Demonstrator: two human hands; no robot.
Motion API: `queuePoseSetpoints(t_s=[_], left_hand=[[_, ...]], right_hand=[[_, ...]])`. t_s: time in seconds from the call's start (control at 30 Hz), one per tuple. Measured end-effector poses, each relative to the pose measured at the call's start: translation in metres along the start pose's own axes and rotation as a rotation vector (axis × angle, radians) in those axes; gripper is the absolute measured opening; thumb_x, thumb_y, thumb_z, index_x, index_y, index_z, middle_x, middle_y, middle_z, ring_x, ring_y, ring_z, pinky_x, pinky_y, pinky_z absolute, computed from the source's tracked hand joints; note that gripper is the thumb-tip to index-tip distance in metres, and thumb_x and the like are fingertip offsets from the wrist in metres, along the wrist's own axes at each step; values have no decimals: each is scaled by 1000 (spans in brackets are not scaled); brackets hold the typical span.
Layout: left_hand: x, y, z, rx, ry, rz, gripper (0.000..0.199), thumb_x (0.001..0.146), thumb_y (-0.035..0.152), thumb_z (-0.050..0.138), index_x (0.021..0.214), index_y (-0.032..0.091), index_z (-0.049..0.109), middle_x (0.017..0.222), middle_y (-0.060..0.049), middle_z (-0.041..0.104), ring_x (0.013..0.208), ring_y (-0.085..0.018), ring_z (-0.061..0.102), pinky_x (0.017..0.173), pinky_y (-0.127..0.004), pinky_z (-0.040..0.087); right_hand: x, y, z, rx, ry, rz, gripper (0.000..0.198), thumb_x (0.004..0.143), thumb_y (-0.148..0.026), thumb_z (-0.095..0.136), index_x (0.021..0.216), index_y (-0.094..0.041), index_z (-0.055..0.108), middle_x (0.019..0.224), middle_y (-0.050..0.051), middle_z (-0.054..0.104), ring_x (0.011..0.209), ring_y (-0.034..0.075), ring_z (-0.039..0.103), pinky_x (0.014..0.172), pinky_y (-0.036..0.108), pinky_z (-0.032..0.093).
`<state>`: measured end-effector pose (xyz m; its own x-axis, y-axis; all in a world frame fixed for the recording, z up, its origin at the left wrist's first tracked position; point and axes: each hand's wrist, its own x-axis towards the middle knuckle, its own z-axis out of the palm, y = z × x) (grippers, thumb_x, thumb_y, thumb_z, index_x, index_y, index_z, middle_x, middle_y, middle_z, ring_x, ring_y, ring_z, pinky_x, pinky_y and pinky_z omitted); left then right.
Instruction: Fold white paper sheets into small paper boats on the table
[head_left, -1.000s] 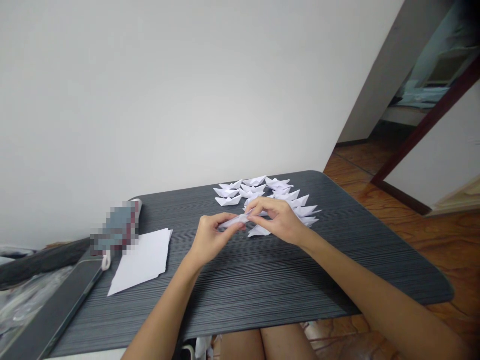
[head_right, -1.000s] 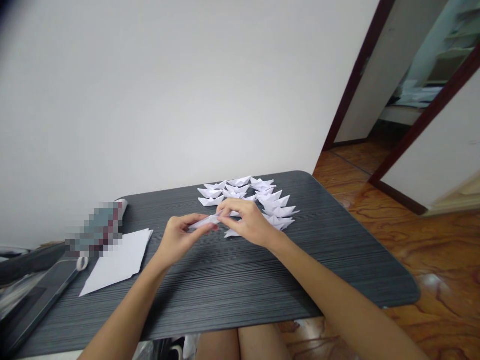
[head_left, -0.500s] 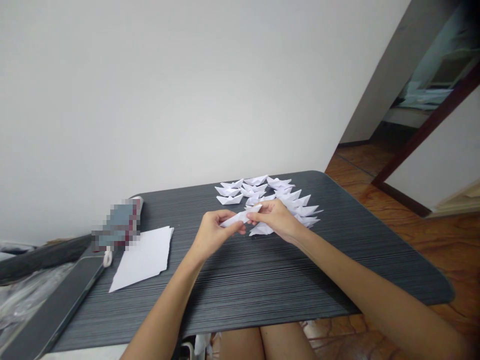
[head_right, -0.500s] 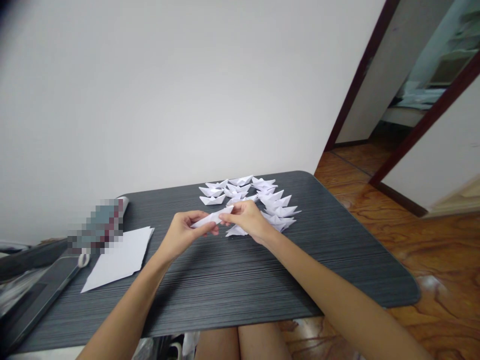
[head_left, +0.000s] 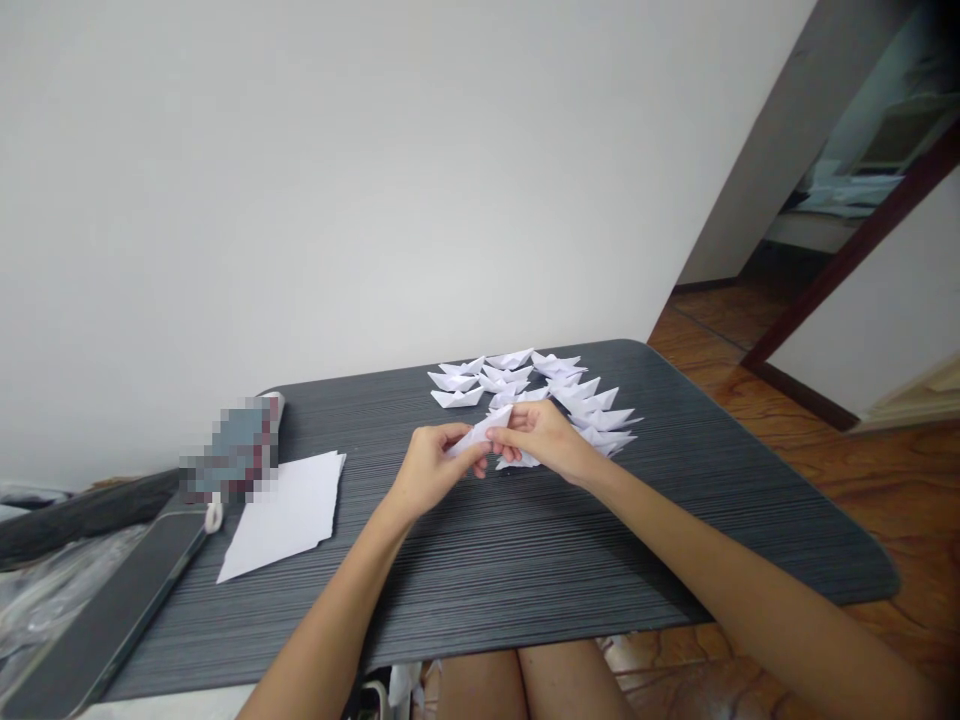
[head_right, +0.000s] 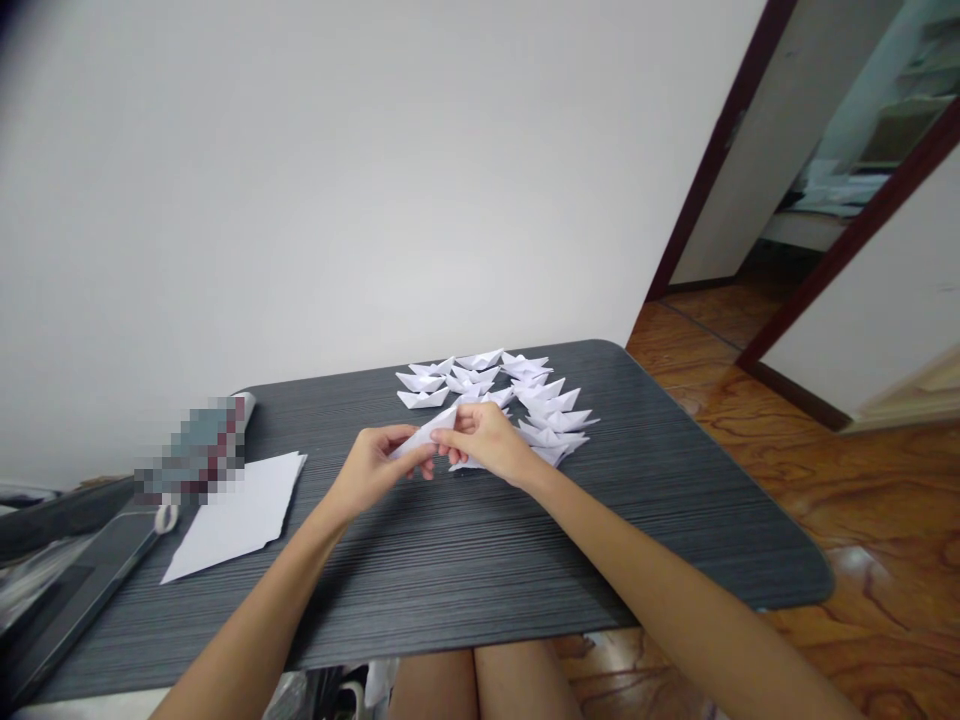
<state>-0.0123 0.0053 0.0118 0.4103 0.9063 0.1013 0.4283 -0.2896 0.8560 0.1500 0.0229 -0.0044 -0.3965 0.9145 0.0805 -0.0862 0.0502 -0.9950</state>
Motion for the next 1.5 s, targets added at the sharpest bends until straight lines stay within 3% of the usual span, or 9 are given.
queuePoseSetpoints(t_s=[0.2,0.27,0.37,0.5,0.7,0.87,1.17,1.4,1.5], left_hand=[[-2,-2,4,202,-103,72,41,83,37,36,58,11,54,43,2,50,41,-7,45,49,-18,35],[-2,-2,4,134,-191,70,39,84,37,34,63,11,54,42,3,45,39,-6,41,46,-17,33],[-3,-2,4,-67,-306,30,35,85,38,31,78,12,53,43,6,42,35,-4,36,41,-16,30],[-2,-2,7,-243,-329,-37,32,85,38,34,77,12,51,39,7,41,31,-3,35,38,-15,27],[0,-3,10,-448,-395,-113,26,79,34,48,73,9,51,48,-2,59,38,-10,55,34,-16,27],[0,-5,9,-494,-372,-125,26,76,33,51,68,9,52,41,-1,57,32,-8,51,33,-16,22],[0,-2,5,-545,-421,-228,29,76,36,52,65,9,54,33,3,49,26,-4,38,33,-17,18],[2,-2,5,-654,-224,-331,27,71,33,57,60,9,54,37,2,51,25,-4,42,28,-15,16],[3,-3,5,-680,-196,-376,24,72,31,56,60,9,53,33,5,47,22,-4,38,26,-15,13]], right_hand=[[-2,-1,-1,-101,-92,-35,22,65,-28,63,76,-10,57,52,-3,53,39,4,44,38,16,34],[-3,-2,-1,-128,-126,-43,23,67,-29,62,80,-10,58,50,-3,53,39,4,44,37,16,32],[-4,-4,-1,-143,-143,-76,21,69,-30,60,66,-10,57,48,-2,54,42,5,47,38,16,32],[-6,-5,1,-153,-52,-113,24,71,-30,59,58,-11,51,46,-2,53,41,5,47,40,17,34],[-4,1,1,-143,-44,-90,22,71,-30,58,61,-12,49,44,-5,50,38,5,45,38,16,32],[-3,-1,-5,-42,-264,12,21,68,-28,62,66,-11,51,53,-1,58,34,2,39,33,14,27],[-5,-9,-7,-30,-329,144,33,72,-34,56,51,-8,53,40,-1,52,24,0,34,26,15,16],[-4,-11,-7,-74,-138,263,43,76,-33,53,40,-11,46,26,-5,41,20,-1,24,28,16,16],[-6,-11,-5,-55,-160,261,44,76,-33,52,38,-12,44,23,-5,38,21,0,25,29,16,20]])
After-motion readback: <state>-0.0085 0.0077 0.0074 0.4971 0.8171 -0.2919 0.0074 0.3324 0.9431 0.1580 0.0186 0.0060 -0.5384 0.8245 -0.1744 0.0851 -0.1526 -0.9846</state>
